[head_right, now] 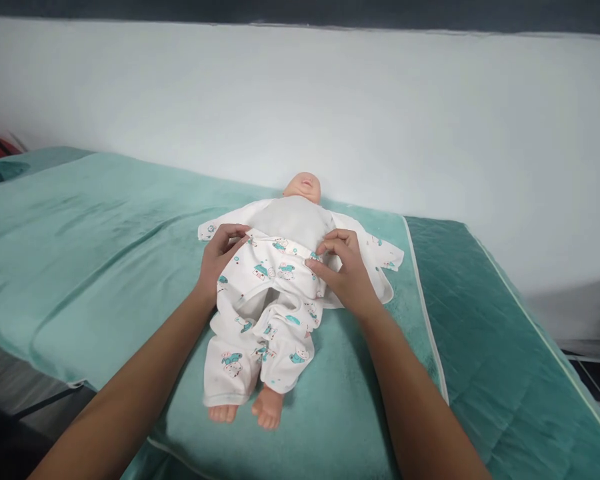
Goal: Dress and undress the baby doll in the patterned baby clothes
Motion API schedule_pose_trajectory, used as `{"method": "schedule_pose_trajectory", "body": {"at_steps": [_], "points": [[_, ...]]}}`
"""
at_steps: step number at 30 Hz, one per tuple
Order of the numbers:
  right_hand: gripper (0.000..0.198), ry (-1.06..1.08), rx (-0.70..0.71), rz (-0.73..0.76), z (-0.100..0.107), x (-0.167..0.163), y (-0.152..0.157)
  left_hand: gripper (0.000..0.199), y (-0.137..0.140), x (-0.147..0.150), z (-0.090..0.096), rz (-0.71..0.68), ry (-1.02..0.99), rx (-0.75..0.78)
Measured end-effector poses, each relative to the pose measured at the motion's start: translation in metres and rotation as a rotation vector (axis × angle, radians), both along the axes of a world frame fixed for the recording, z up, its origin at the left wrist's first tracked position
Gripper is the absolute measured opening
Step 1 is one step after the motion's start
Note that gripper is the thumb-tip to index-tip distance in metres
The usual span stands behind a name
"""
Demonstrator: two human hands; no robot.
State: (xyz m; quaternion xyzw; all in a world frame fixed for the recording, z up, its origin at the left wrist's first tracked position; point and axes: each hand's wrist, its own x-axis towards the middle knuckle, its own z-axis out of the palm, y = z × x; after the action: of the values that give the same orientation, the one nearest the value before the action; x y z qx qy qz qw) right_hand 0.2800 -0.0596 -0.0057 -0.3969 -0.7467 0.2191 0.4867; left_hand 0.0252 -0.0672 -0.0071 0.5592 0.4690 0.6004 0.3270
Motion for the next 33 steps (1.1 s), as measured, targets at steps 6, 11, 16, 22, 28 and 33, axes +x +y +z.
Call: {"method": "schedule_pose_trajectory", "body": {"at_steps": [6,11,16,22,28,33], "points": [[0.021,-0.019,-0.068,0.028,0.0,-0.002,-0.002,0.029,0.002,0.0,0.003,-0.073,0.162,0.012],[0.016,-0.15,-0.048,0.073,0.006,-0.001,0.0,0.034,0.004,-0.003,0.007,-0.147,0.213,-0.044],[0.011,-0.294,0.083,0.08,0.012,0.0,0.001,0.034,0.009,-0.004,0.008,-0.185,0.285,0.008],[0.008,-0.297,0.245,0.003,0.014,-0.01,0.007,0.022,0.016,0.001,0.015,-0.128,0.413,0.018],[0.009,-0.261,-0.029,-0.148,0.032,-0.021,0.033,0.008,0.034,-0.003,0.032,-0.203,0.48,0.026],[0.027,0.176,-0.469,0.041,0.032,-0.025,0.066,0.012,0.069,0.0,0.033,-0.037,0.489,-0.042]]}}
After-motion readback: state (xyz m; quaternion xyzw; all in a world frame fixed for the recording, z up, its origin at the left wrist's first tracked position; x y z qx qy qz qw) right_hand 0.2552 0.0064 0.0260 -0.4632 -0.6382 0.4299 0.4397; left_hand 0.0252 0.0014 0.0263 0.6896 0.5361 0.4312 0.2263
